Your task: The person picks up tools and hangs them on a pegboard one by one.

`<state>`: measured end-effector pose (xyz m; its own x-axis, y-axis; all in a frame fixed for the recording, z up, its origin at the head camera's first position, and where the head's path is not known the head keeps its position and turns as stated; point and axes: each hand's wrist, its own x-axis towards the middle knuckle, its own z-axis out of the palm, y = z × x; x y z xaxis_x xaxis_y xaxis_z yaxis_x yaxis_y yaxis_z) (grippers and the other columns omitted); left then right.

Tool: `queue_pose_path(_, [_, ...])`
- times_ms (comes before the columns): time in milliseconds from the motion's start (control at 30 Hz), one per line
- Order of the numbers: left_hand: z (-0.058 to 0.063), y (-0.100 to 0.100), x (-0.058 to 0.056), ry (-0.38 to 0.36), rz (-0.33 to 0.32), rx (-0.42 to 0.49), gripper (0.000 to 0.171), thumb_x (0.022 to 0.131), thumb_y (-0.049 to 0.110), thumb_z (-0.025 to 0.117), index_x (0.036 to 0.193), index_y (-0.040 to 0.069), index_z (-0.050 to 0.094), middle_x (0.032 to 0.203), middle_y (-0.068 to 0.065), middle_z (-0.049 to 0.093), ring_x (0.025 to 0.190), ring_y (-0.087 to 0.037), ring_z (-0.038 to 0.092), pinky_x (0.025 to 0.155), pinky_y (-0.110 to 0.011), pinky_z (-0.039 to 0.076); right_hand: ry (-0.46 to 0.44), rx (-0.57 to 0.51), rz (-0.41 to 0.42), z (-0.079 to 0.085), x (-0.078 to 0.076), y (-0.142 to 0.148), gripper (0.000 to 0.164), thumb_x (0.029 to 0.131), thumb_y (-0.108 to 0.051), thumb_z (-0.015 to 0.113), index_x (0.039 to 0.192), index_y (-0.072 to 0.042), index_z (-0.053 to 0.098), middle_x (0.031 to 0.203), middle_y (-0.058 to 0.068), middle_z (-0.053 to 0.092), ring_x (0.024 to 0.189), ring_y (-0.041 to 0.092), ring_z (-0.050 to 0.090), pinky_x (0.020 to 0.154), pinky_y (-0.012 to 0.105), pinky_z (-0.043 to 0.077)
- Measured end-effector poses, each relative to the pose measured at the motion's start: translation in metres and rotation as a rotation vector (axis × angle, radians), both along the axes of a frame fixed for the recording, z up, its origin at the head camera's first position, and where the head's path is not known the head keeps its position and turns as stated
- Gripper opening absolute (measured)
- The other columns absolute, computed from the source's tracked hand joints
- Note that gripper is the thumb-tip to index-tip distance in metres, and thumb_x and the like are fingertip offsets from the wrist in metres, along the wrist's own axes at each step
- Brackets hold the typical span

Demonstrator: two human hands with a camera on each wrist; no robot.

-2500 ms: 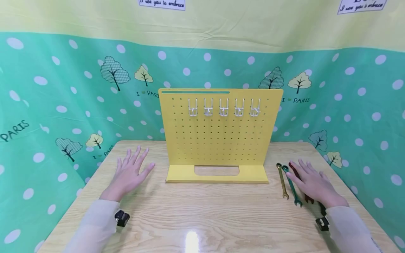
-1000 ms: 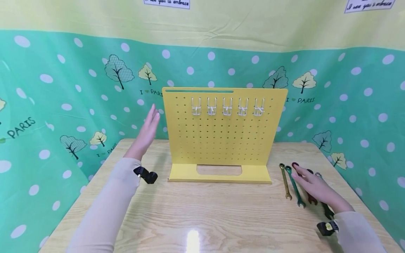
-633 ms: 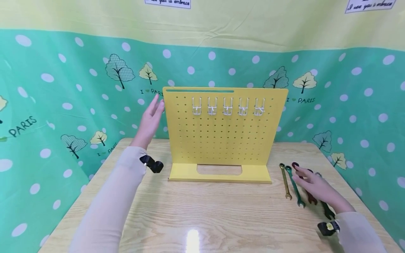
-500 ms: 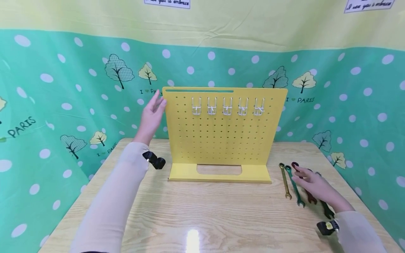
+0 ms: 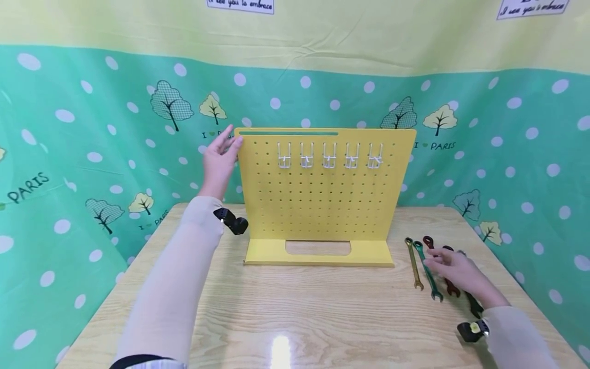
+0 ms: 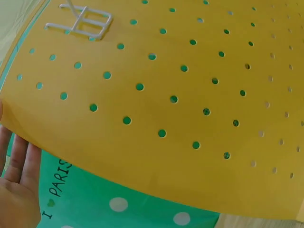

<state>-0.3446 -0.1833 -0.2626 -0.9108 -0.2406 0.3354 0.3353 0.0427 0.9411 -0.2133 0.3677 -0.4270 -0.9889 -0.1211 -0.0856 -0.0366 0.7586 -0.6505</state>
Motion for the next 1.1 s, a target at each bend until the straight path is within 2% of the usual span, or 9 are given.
queue_pose_path(133, [0.003,0.000,-0.001,0.014,0.007,0.032,0.056,0.092,0.033,0.073,0.144,0.025,0.056,0.135,-0.004,0.062,0.118,-0.018,0.061,0.098,-0.031,0.050,-0.030,-0.027,-0.032,-0.003,-0.004,-0.002,0.069,0.101,-0.042,0.060,0.141,0.012,0.045,0.119,0.028,0.064,0.097,0.031,0.068,0.078,0.044,0.057])
queue_pose_path(233, [0.006,0.001,0.000,0.038,0.022,0.014,0.054,0.092,0.033,0.073,0.143,0.024,0.057,0.134,-0.005,0.062,0.116,-0.019,0.061,0.097,-0.031,0.051,-0.037,-0.017,-0.055,-0.008,-0.008,-0.003,0.064,0.100,-0.042,0.062,0.136,0.010,0.051,0.114,0.023,0.067,0.095,0.029,0.069,0.076,0.041,0.057])
queue_pose_path(500, [0.005,0.004,-0.001,0.039,0.085,-0.040,0.047,0.091,0.038,0.073,0.136,0.028,0.063,0.124,-0.004,0.063,0.106,-0.018,0.064,0.088,-0.031,0.054,-0.069,-0.049,-0.132,-0.014,-0.020,-0.011,0.053,0.097,-0.035,0.068,0.123,0.011,0.060,0.097,0.012,0.072,0.086,0.023,0.069,0.069,0.035,0.057])
queue_pose_path(633, [0.003,0.008,-0.003,0.050,0.104,-0.041,0.041,0.092,0.039,0.072,0.132,0.030,0.067,0.123,-0.003,0.062,0.101,-0.017,0.064,0.082,-0.031,0.053,-0.062,-0.039,-0.133,-0.017,-0.023,-0.013,0.047,0.096,-0.032,0.069,0.116,0.010,0.064,0.092,0.009,0.071,0.081,0.021,0.067,0.066,0.033,0.057])
queue_pose_path(800, [0.004,0.011,-0.003,0.055,0.107,-0.028,0.039,0.092,0.039,0.072,0.129,0.032,0.068,0.124,-0.002,0.060,0.106,-0.017,0.062,0.085,-0.031,0.053,-0.054,-0.001,-0.121,-0.019,-0.027,-0.015,0.042,0.094,-0.031,0.072,0.109,0.009,0.067,0.086,0.007,0.068,0.075,0.019,0.064,0.065,0.035,0.057])
queue_pose_path(900, [0.005,0.012,-0.004,0.064,0.100,-0.028,0.039,0.093,0.037,0.072,0.131,0.029,0.068,0.126,-0.003,0.059,0.110,-0.018,0.060,0.089,-0.030,0.052,-0.070,0.017,-0.124,-0.018,-0.030,-0.016,0.039,0.093,-0.030,0.073,0.105,0.007,0.069,0.083,0.006,0.067,0.072,0.019,0.063,0.064,0.035,0.057])
queue_pose_path(967, [0.005,0.012,-0.004,0.069,0.095,-0.026,0.039,0.093,0.036,0.071,0.131,0.027,0.067,0.125,-0.003,0.059,0.110,-0.018,0.059,0.091,-0.030,0.052,-0.092,0.034,-0.128,-0.018,-0.033,-0.017,0.035,0.093,-0.031,0.073,0.100,0.004,0.072,0.079,0.005,0.066,0.070,0.018,0.062,0.063,0.034,0.057])
queue_pose_path(1100, [0.005,0.011,-0.003,0.081,0.092,-0.023,0.039,0.095,0.033,0.070,0.132,0.022,0.067,0.123,-0.003,0.059,0.104,-0.018,0.059,0.088,-0.031,0.052,-0.136,0.071,-0.159,-0.018,-0.040,-0.019,0.034,0.092,-0.033,0.073,0.078,-0.003,0.072,0.069,0.003,0.064,0.063,0.017,0.060,0.059,0.033,0.053])
